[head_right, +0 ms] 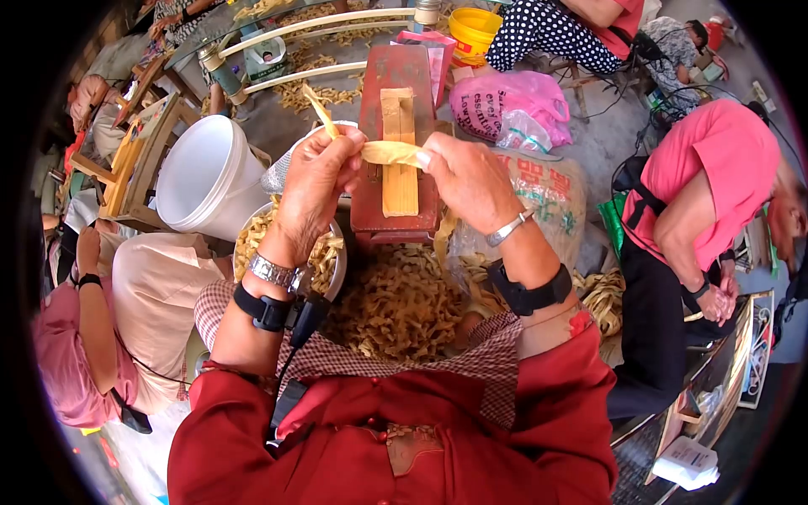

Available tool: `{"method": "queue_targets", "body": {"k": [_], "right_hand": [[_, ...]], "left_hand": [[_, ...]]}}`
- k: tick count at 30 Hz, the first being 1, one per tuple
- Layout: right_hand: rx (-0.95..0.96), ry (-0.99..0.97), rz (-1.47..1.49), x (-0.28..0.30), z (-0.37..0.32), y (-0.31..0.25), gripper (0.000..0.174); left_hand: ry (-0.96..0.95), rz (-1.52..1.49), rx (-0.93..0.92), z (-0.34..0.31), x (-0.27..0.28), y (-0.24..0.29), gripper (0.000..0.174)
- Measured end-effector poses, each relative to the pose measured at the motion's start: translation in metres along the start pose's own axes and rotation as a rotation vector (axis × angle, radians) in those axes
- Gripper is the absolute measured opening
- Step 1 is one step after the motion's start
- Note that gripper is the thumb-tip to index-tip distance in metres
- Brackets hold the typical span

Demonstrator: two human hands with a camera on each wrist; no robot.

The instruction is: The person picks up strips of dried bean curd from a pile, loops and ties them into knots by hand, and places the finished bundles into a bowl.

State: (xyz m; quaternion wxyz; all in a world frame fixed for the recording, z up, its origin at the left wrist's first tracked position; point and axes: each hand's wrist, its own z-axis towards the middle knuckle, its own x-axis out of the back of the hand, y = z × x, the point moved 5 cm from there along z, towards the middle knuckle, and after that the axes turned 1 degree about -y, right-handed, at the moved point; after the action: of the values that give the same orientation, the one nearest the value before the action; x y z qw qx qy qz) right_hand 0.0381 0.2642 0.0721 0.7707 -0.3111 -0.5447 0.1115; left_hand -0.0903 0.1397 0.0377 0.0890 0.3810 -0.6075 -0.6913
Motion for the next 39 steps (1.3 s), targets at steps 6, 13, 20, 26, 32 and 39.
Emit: {"method": "queue_targets", "body": {"k": [6,13,20,26,32,39], "right_hand": [[-0.007,-0.002,-0.042,0.001,0.018,0.022,0.025],[-0.137,0.005,0.146,-0.042,-0.001,0.077,0.022],[-0.328,0.058,1.057,-0.044,-0.052,0.067,0.016],[-0.255,0.079,1.116,-0.028,-0.035,0.013,0.025],[-0.219,0.167,1.069,-0.033,-0.029,0.022,0.015],[-0.283,0.137,1.034,-0.034,-0.022,0.031,0.012]], "left_hand": [[0.041,0.073,0.009,0.026,-0.003,-0.010,0.009],[0.228,0.698,-0.181,0.054,0.023,-0.042,0.021],[-0.108,0.823,-0.047,-0.001,-0.002,-0.019,0.026],[-0.341,1.154,0.001,-0.023,-0.030,-0.006,0.021],[-0.400,0.918,-0.095,-0.020,-0.029,-0.017,0.014],[-0.282,0.485,-0.071,-0.006,-0.013,-0.019,0.014]]}}
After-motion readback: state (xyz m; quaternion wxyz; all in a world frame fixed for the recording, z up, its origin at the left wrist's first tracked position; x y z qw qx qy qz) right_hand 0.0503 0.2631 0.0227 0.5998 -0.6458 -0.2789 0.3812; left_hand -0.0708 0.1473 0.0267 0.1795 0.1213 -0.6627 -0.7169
